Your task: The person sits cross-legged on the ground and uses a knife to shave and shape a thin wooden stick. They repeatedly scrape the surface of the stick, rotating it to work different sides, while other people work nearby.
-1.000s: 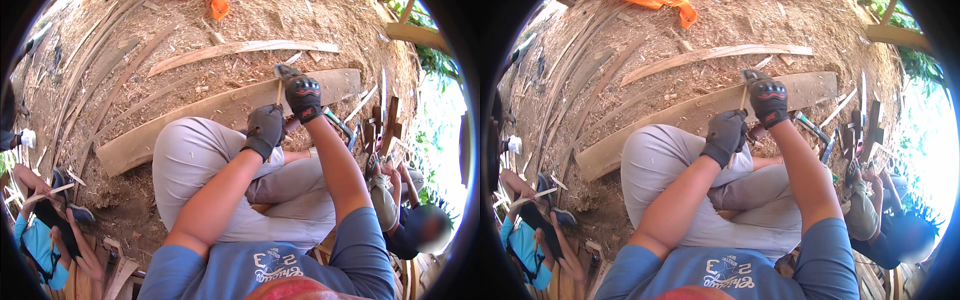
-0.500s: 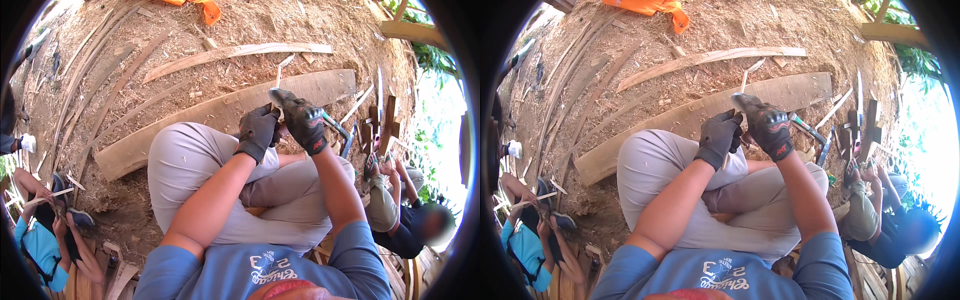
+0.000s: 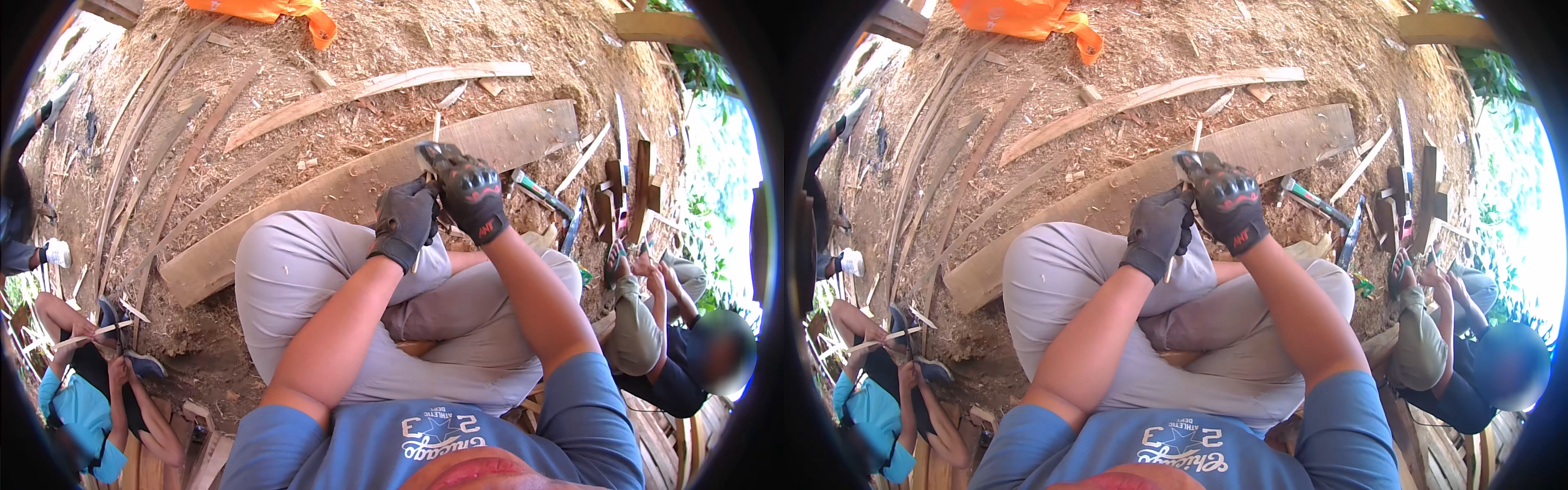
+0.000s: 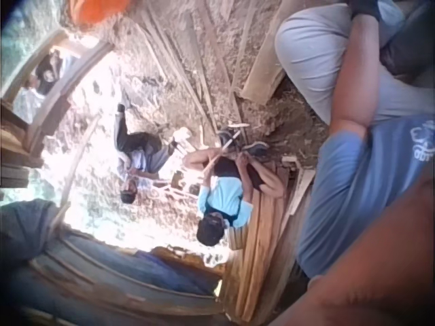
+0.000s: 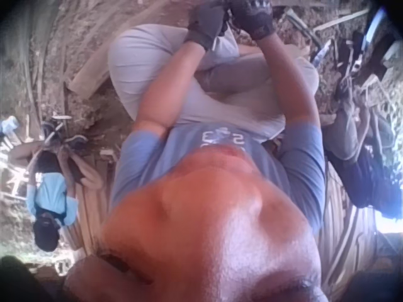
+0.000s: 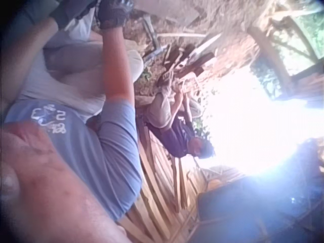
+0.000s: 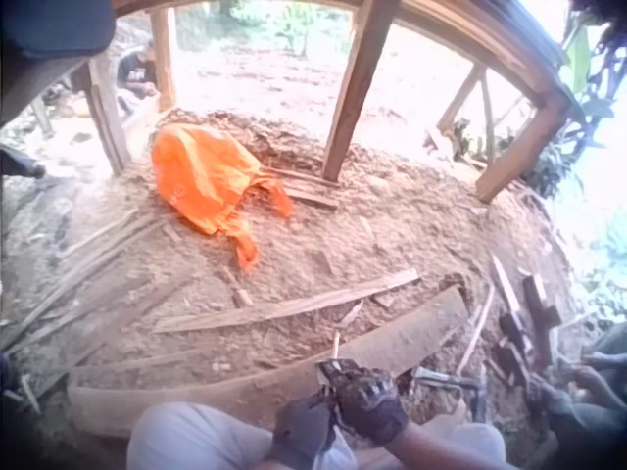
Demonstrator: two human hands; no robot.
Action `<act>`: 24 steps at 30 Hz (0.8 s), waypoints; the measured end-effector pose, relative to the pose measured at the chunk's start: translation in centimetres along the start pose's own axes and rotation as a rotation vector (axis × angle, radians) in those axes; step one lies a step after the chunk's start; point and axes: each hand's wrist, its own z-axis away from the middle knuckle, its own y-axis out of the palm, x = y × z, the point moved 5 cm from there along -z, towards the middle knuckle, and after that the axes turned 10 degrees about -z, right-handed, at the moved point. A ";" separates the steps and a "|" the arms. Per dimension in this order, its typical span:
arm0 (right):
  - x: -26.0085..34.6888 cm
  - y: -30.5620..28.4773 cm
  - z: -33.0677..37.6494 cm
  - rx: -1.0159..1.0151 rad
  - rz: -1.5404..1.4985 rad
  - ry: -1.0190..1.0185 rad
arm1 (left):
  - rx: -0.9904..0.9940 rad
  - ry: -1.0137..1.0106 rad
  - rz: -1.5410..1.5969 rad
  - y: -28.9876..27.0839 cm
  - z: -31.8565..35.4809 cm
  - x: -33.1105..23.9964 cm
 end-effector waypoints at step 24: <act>1.7 -1.0 -0.6 0.077 0.055 0.036 | -0.010 0.067 -0.001 0.0 -1.2 1.6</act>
